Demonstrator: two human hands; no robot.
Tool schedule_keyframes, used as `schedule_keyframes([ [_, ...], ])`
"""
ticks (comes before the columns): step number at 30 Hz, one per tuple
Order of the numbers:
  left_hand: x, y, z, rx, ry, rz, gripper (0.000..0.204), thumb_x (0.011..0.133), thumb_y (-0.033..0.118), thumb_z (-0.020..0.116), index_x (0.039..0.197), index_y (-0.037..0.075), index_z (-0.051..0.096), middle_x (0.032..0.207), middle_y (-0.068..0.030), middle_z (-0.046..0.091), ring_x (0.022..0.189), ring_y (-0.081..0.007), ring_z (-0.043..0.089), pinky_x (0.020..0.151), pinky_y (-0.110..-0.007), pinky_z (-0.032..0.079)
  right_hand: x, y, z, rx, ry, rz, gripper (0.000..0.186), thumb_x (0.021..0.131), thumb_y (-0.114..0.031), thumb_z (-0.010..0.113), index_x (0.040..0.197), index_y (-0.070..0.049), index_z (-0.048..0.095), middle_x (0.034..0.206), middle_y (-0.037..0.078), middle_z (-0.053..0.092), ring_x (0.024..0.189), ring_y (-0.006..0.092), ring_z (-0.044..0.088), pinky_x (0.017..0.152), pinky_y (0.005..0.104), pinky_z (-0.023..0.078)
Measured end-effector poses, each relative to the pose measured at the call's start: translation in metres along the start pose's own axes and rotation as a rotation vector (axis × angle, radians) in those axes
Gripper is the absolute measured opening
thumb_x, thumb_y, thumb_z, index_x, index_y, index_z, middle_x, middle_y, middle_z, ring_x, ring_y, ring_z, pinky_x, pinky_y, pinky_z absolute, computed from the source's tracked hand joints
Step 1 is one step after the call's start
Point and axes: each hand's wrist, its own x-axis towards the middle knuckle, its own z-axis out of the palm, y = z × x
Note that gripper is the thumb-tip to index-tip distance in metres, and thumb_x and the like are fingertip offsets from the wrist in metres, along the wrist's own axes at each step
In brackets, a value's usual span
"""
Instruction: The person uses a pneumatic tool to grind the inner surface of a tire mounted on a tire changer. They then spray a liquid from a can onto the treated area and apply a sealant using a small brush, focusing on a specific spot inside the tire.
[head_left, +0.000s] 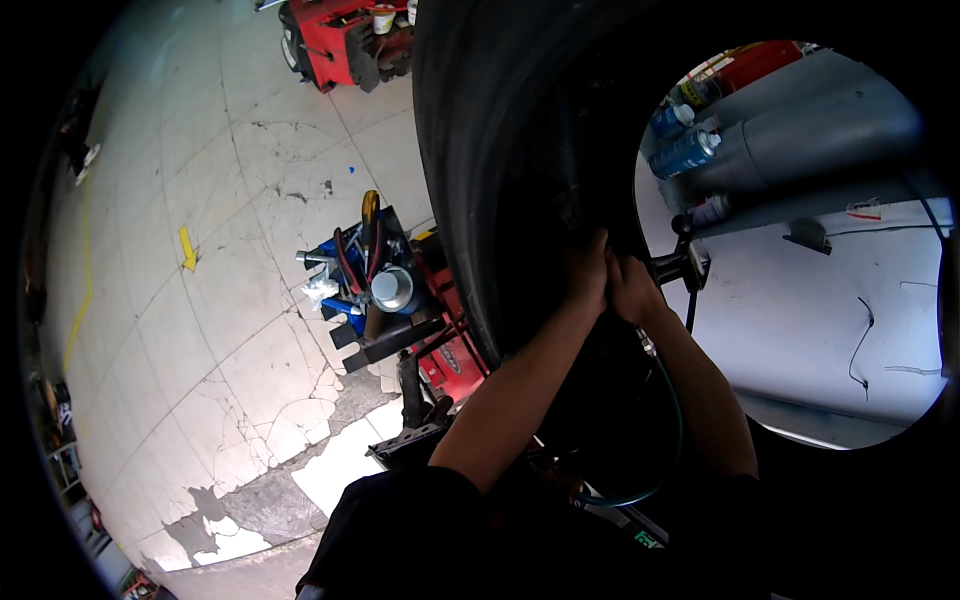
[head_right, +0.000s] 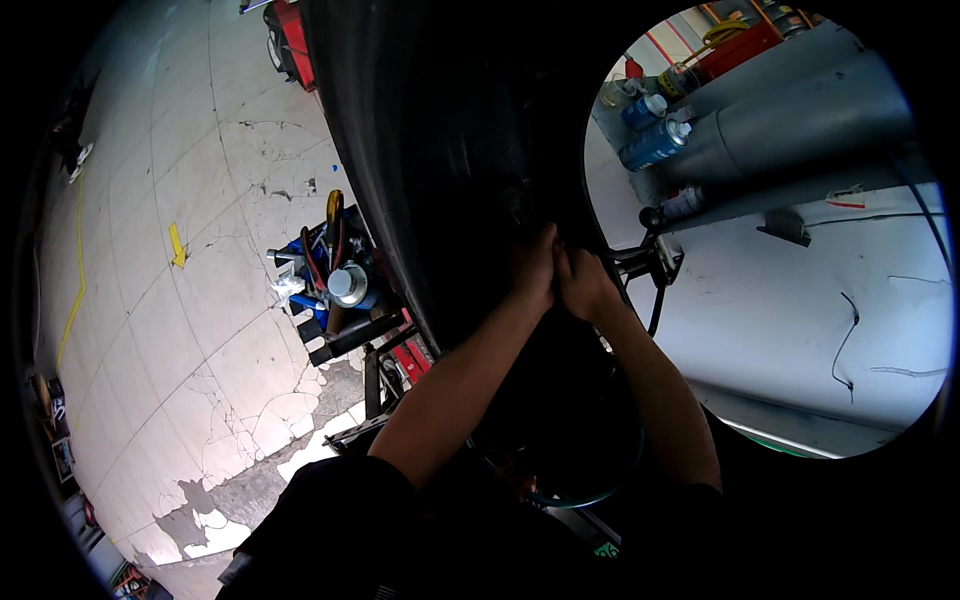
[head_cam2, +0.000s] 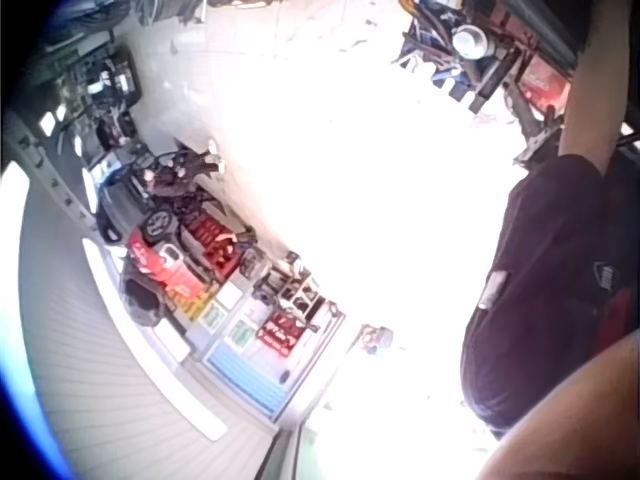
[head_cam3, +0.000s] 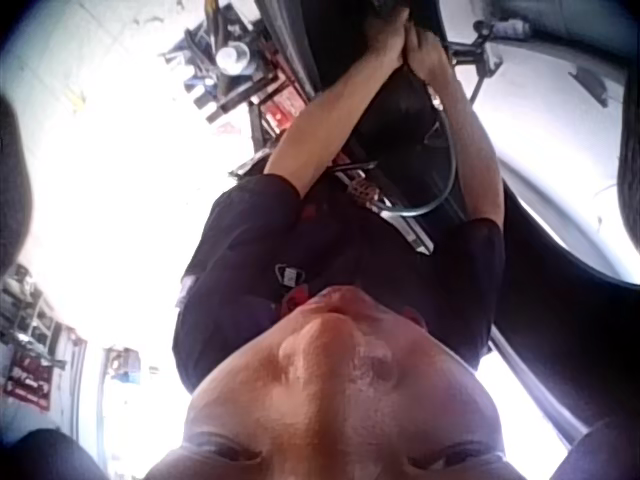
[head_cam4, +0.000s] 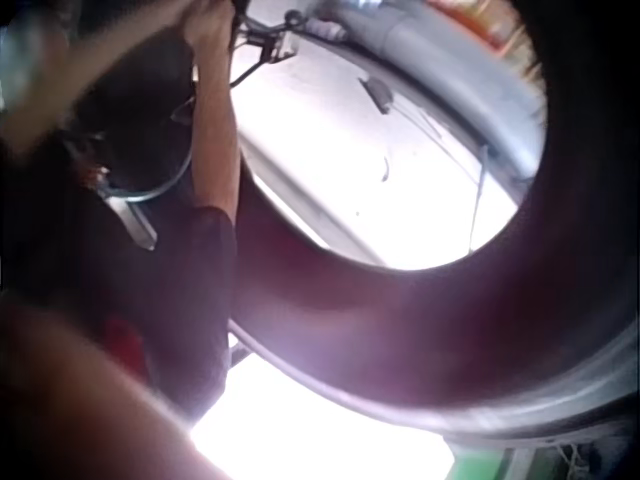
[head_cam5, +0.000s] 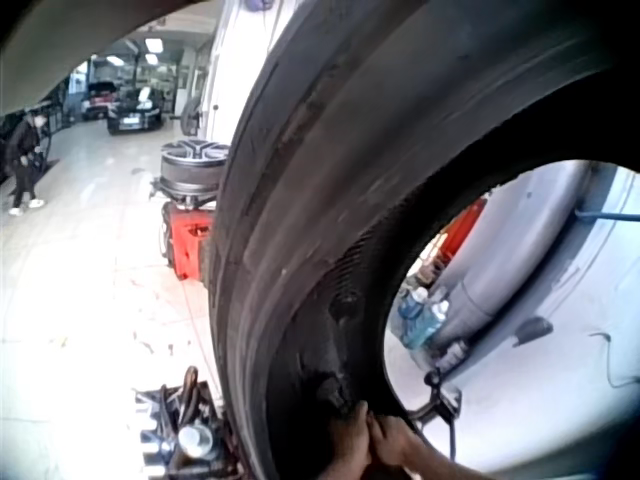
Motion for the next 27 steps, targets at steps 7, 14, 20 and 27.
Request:
schedule_keyframes([
  [7, -0.003, 0.011, 0.004, 0.029, 0.006, -0.015, 0.009, 0.085, 0.012, 0.061, 0.088, 0.004, 0.057, 0.08, -0.0027, 0.056, 0.073, -0.0143, 0.056, 0.066, -0.031, 0.046, -0.002, -0.022, -0.01, -0.016, -0.031, 0.034, 0.046, 0.097, -0.032, 0.029, 0.104, 0.004, 0.056, 0.093, 0.031, 0.061, 0.093, 0.0483, 0.056, 0.083, 0.0502, 0.045],
  [14, -0.014, 0.01, 0.013, 0.058, 0.038, -0.13, 0.008, 0.086, 0.011, 0.059, 0.086, 0.004, 0.056, 0.08, -0.0029, 0.055, 0.073, -0.014, 0.056, 0.065, -0.03, 0.046, -0.001, 0.002, -0.018, -0.052, -0.109, 0.002, 0.046, 0.097, -0.033, 0.03, 0.107, 0.004, 0.056, 0.1, 0.033, 0.059, 0.098, 0.048, 0.054, 0.087, 0.0507, 0.043],
  [20, -0.001, -0.007, 0.01, -0.012, 0.008, 0.006, 0.01, 0.084, 0.011, 0.061, 0.083, 0.002, 0.057, 0.076, -0.0034, 0.056, 0.067, -0.0129, 0.054, 0.06, -0.029, 0.044, 0.0, 0.007, -0.014, -0.014, -0.08, 0.036, 0.047, 0.097, -0.032, 0.031, 0.11, 0.005, 0.057, 0.102, 0.033, 0.059, 0.101, 0.0483, 0.053, 0.089, 0.0495, 0.043],
  [27, 0.007, -0.004, -0.001, 0.036, 0.004, -0.089, 0.007, 0.086, 0.012, 0.059, 0.086, 0.005, 0.058, 0.08, -0.0024, 0.056, 0.073, -0.0128, 0.056, 0.067, -0.029, 0.047, 0.009, -0.007, -0.017, -0.011, -0.159, 0.05, 0.047, 0.096, -0.032, 0.033, 0.112, 0.005, 0.056, 0.102, 0.033, 0.059, 0.101, 0.0485, 0.053, 0.09, 0.0495, 0.043],
])
